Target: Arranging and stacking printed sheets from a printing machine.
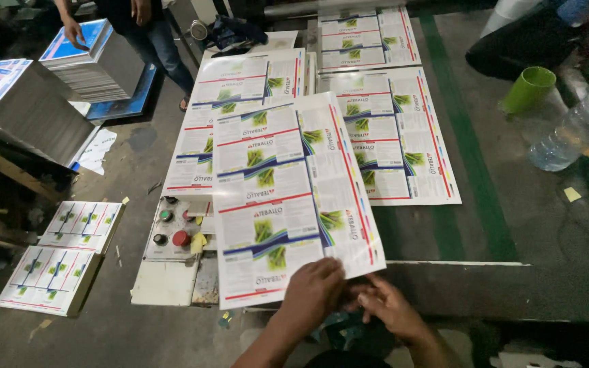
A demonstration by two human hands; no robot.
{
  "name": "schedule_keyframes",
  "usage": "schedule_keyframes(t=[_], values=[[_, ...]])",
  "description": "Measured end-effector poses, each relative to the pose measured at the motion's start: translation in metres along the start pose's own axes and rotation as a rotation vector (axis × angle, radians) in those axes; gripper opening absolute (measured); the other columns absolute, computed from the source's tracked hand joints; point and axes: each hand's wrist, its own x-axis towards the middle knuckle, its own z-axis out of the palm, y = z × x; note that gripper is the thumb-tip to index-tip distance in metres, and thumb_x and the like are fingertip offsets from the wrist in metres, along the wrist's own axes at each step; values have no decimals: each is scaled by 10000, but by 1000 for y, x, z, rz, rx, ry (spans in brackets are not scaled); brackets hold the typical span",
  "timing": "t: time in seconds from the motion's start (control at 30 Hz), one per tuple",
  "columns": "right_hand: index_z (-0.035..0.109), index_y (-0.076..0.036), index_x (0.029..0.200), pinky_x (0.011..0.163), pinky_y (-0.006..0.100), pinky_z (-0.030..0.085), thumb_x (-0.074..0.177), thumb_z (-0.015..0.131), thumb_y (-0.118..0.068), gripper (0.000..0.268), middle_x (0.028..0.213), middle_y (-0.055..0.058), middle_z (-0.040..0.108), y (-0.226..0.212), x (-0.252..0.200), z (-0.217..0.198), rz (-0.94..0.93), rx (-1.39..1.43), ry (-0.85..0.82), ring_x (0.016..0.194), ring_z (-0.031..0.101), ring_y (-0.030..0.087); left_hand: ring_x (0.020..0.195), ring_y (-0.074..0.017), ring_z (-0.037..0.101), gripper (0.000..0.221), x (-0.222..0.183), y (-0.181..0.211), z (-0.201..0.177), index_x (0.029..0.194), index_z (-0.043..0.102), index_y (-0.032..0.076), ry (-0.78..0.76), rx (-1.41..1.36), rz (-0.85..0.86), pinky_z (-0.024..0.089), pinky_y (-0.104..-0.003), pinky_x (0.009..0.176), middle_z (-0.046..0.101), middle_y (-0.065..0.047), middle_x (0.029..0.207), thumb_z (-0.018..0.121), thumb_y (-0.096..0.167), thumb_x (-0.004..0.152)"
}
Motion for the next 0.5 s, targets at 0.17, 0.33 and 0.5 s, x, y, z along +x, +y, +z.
schedule_keyframes(t=[0.17, 0.33, 0.5], values=[[548, -31, 1361, 607, 372, 613, 967, 580, -171, 420, 1106, 100, 734, -4, 0, 6, 6, 115, 56, 841, 734, 178, 1186, -351, 662, 272, -1, 13, 12, 1101, 688, 22, -64, -49, 136, 523, -460, 960, 702, -156, 1229, 709, 196, 893], [591, 13, 1271, 552, 380, 534, 965, 559, -154, 351, 957, 166, 762, -13, -15, -26, 3, 240, 268, 718, 732, 263, 1210, -378, 645, 345, 13, -2, -13, 1180, 708, 20, -104, -44, 51, 482, -489, 1021, 692, -191, 1277, 736, 242, 917], [601, 51, 1258, 592, 390, 553, 1007, 573, -130, 310, 910, 182, 727, 13, -41, -95, -76, 206, 413, 712, 699, 252, 1172, -331, 664, 336, 45, -75, -40, 1195, 734, 59, -32, 10, -212, 510, -454, 1003, 707, -154, 1298, 726, 230, 906]])
